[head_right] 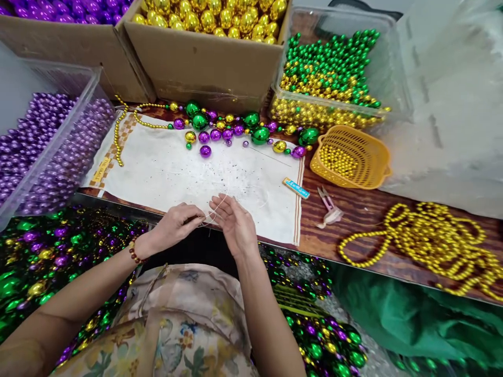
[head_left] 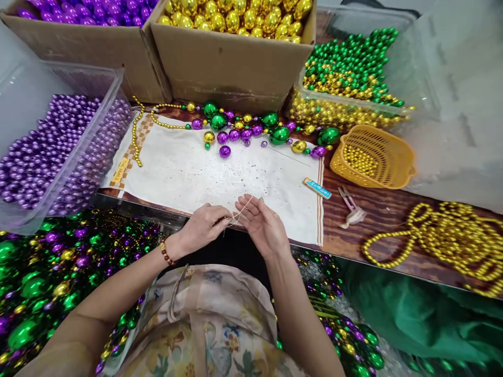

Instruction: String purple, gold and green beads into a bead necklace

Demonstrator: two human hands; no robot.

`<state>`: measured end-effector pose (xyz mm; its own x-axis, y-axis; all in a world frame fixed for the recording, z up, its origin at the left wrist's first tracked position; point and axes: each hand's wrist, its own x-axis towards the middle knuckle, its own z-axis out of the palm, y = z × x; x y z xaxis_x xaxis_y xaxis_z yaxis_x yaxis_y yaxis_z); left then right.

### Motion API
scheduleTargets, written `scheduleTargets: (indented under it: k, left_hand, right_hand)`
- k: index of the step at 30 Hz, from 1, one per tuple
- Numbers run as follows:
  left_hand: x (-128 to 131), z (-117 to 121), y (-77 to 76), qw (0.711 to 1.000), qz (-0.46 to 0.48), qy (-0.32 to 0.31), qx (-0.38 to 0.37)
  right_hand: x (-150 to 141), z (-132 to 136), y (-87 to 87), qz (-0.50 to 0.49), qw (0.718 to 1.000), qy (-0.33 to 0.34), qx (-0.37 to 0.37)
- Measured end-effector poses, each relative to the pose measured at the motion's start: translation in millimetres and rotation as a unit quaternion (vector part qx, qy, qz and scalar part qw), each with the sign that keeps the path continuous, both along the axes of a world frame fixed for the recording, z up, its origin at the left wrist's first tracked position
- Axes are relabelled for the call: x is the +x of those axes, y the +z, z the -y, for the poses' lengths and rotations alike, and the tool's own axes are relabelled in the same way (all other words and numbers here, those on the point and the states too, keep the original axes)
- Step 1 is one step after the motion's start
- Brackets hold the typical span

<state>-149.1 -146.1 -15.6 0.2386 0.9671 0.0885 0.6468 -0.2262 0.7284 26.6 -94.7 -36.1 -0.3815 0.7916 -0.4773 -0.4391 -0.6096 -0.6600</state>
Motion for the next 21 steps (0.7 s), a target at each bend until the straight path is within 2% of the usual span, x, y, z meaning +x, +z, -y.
scheduleTargets:
  k: [3,5,10,17,21]
  left_hand:
    - [15,0,-12.6,1.0,0.001,0.019,-0.018]
    - [25,-1,-15.8,0.999,0.013,0.036,-0.025]
    - [41,-5,-13.3,0.998,0.03,0.049,-0.029]
    - [52,-4,-12.9,0.996,0.046,0.049,-0.059]
    - [57,-4,-15.4,0.995,0.051,0.04,-0.078]
  right_hand:
    - [20,-6,-2.4,0.017,1.0,-0.014,-0.002]
    - [27,-9,-1.2,0.012,1.0,-0.026,-0.001]
    - [29,-12,0.3,0.002,0.997,-0.073,0.011]
    - [30,-15,-4.0,0.036,0.983,-0.178,0.038]
    - [32,-14,-6.7,0.029,0.98,-0.194,0.044]
